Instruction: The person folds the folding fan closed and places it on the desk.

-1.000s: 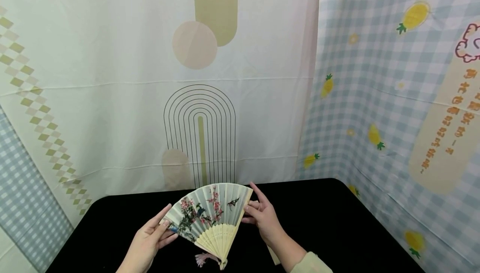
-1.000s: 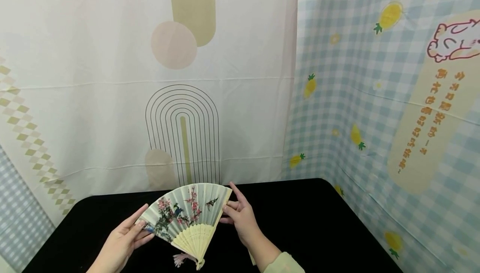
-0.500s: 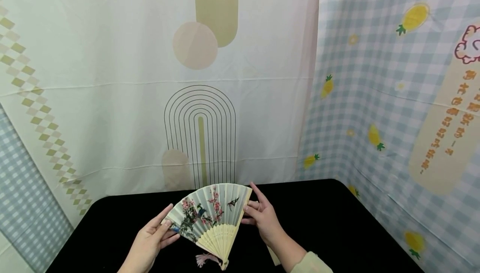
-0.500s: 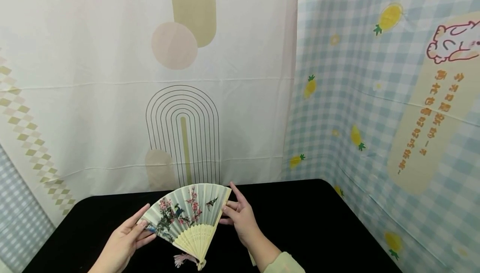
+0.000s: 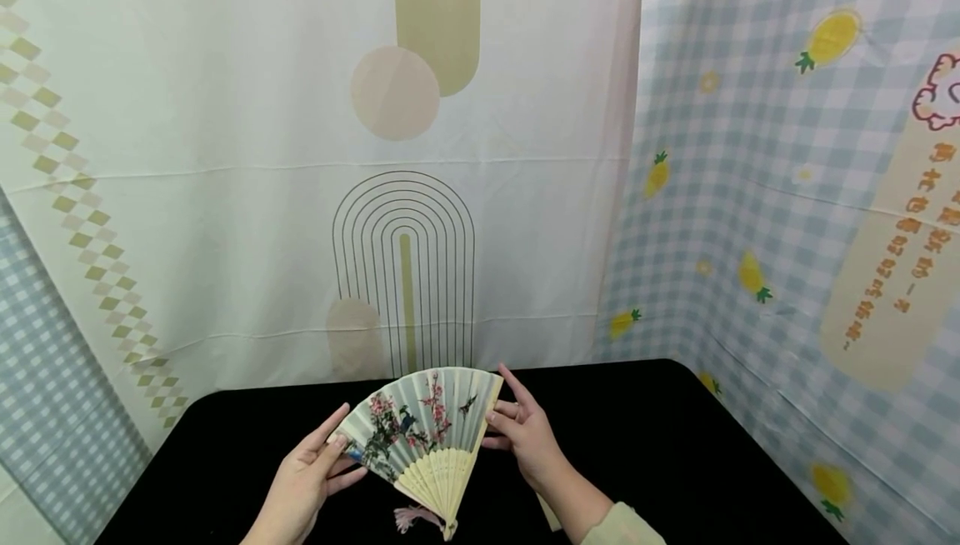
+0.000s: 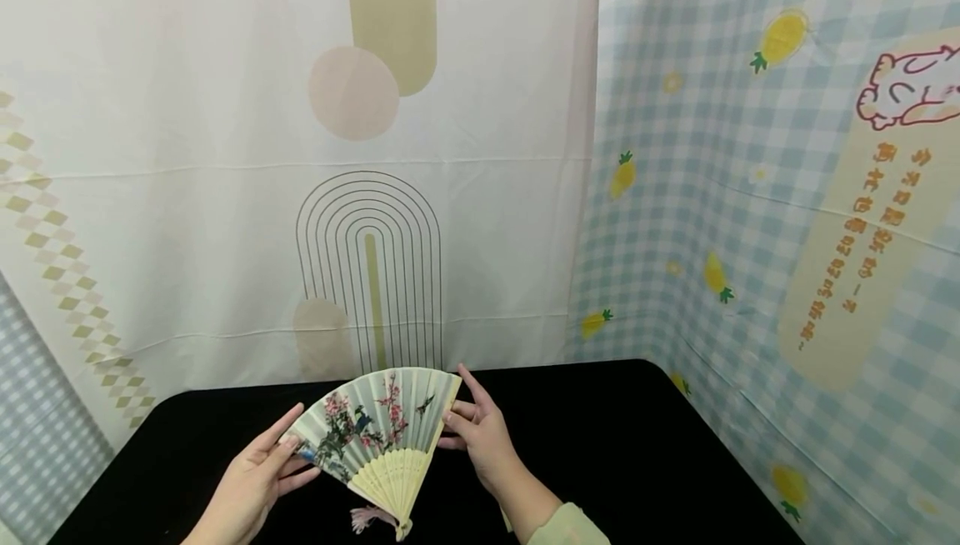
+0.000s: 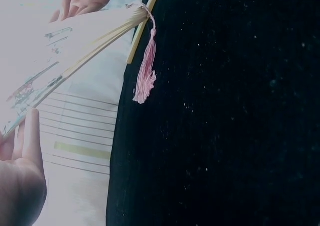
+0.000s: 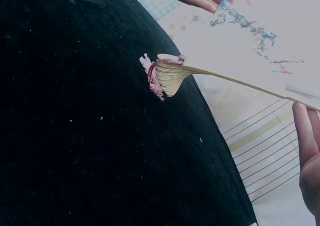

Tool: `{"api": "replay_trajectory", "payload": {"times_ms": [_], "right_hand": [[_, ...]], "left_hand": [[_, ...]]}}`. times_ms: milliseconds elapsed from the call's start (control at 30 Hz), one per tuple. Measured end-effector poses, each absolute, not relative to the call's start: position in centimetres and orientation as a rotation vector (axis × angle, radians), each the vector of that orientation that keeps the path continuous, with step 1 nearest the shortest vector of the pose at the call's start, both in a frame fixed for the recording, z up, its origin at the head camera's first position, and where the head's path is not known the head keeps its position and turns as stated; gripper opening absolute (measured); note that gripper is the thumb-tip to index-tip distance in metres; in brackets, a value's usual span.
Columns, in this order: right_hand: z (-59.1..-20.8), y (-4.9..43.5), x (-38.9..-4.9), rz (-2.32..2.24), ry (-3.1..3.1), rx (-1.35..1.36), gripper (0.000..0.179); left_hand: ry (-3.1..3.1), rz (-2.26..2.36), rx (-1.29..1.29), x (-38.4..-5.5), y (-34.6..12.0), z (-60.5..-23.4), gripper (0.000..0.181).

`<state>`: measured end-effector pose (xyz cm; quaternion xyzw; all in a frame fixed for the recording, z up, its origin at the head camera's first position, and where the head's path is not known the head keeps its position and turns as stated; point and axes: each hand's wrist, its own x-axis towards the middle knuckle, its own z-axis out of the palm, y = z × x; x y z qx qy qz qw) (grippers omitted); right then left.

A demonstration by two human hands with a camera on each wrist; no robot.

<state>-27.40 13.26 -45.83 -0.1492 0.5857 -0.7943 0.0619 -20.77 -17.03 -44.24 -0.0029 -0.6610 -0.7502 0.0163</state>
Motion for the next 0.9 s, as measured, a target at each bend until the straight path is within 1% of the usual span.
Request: {"api": "replay_trajectory", "payload": {"times_ms": [567,900], "right_hand": [[-45.5,13.2,-27.4,-2.351,1.786,-0.480,0.073],[-45.3,13.1,-27.4,-2.341,1.795,-0.504,0.073]], "left_hand": [[-2.070,-2.332,0.045,-21.2,-16.2,-44.2,0.052],[-2.072,-2.330,0.084,-21.4,-15.9,-44.3,0.047]]}}
